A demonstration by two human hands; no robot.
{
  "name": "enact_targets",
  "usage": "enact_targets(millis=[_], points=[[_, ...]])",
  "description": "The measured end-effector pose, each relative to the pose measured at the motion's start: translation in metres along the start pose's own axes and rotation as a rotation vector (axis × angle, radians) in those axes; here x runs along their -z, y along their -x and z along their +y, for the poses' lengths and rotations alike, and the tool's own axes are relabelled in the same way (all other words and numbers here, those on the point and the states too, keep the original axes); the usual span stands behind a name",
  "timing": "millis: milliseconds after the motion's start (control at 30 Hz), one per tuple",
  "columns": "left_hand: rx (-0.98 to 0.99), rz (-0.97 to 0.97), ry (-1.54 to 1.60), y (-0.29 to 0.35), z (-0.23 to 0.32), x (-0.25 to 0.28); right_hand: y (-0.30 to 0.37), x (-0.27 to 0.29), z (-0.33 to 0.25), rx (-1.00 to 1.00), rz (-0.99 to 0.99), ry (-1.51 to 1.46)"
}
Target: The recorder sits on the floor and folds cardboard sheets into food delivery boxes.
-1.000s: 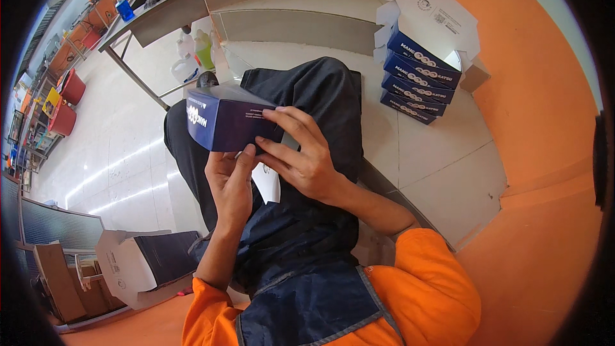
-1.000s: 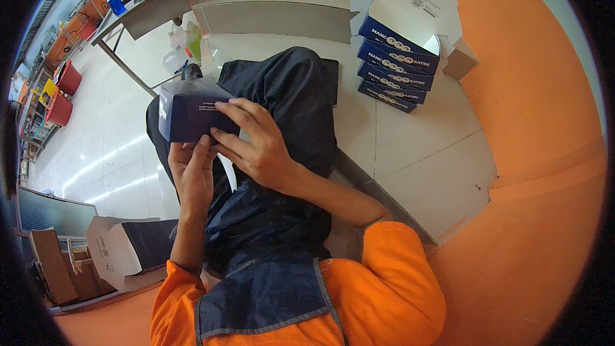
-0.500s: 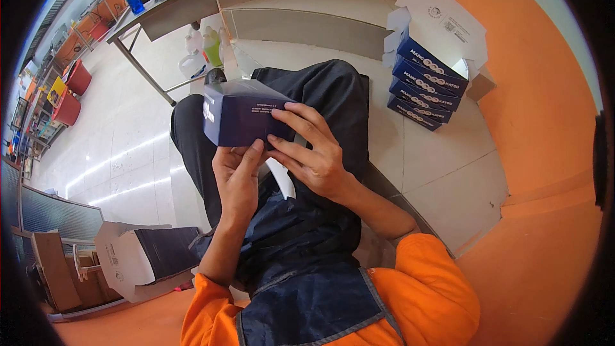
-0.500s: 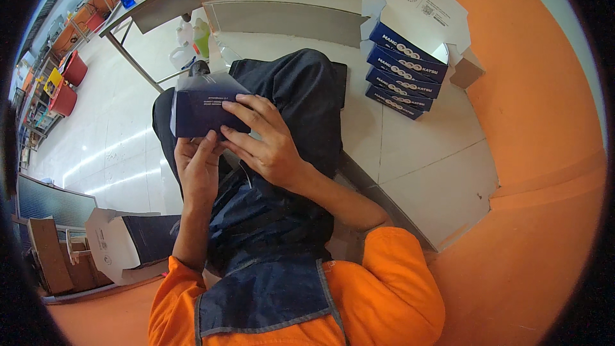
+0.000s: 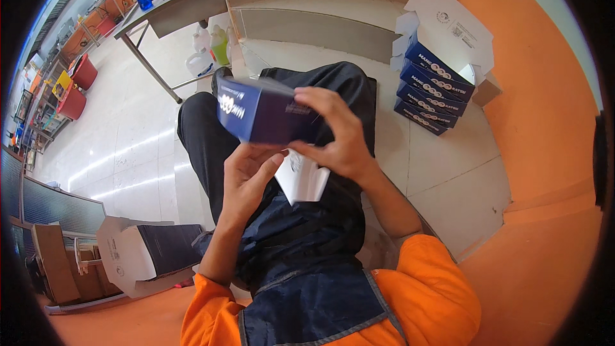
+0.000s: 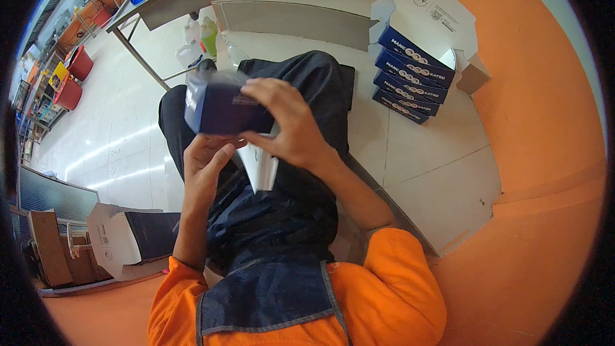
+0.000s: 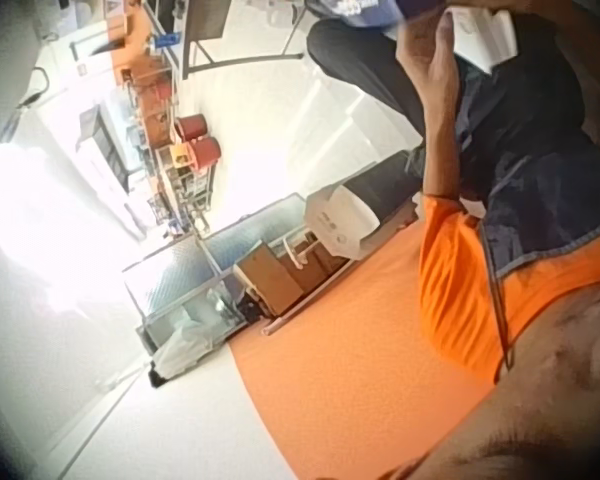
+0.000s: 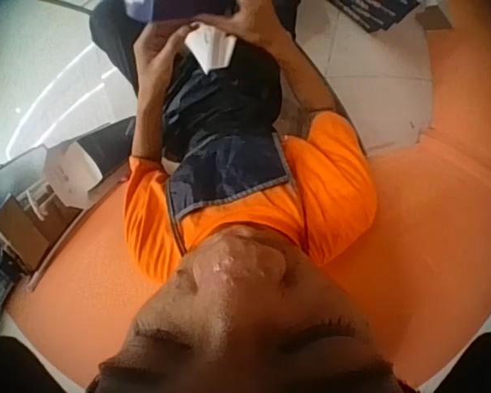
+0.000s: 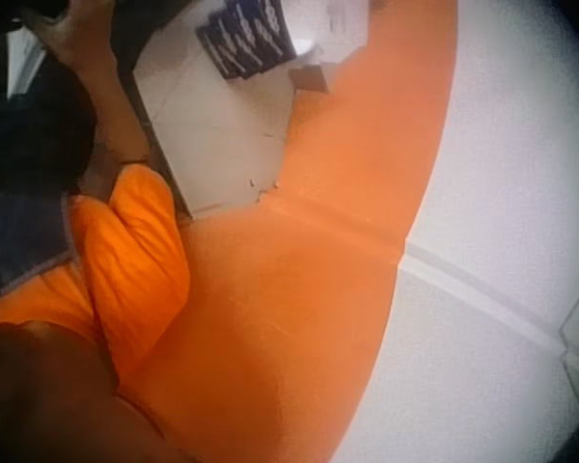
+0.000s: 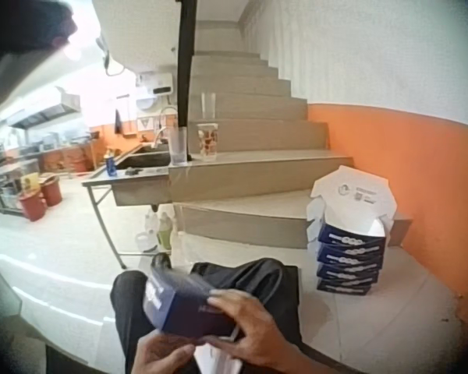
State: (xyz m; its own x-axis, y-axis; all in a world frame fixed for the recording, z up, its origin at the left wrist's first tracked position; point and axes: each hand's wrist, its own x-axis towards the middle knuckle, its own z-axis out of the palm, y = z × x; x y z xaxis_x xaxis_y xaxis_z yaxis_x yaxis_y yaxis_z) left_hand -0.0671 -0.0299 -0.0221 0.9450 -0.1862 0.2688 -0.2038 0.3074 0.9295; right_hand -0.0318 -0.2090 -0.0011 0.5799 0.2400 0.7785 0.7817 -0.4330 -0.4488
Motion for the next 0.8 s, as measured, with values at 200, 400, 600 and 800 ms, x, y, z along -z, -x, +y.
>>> enact_targets(millis=[200,400,600,800], points=[[-0.426,0.171,-0.612,-0.006,0.011,0.038,-0.012,0.023,0.053,-0.422,-0.052,-0.361],[0.109,-0.101,-0.430,-0.024,-0.005,0.072,-0.019,0.012,0.073,-0.765,-0.340,-0.682],[0.528,-0.159,-0.014,0.002,-0.062,0.074,0.007,-0.030,0.108,-0.799,-0.433,-0.646],[0.648,0.062,0.317,0.016,-0.091,0.074,0.033,-0.055,0.131,-0.888,-0.134,-0.783]])
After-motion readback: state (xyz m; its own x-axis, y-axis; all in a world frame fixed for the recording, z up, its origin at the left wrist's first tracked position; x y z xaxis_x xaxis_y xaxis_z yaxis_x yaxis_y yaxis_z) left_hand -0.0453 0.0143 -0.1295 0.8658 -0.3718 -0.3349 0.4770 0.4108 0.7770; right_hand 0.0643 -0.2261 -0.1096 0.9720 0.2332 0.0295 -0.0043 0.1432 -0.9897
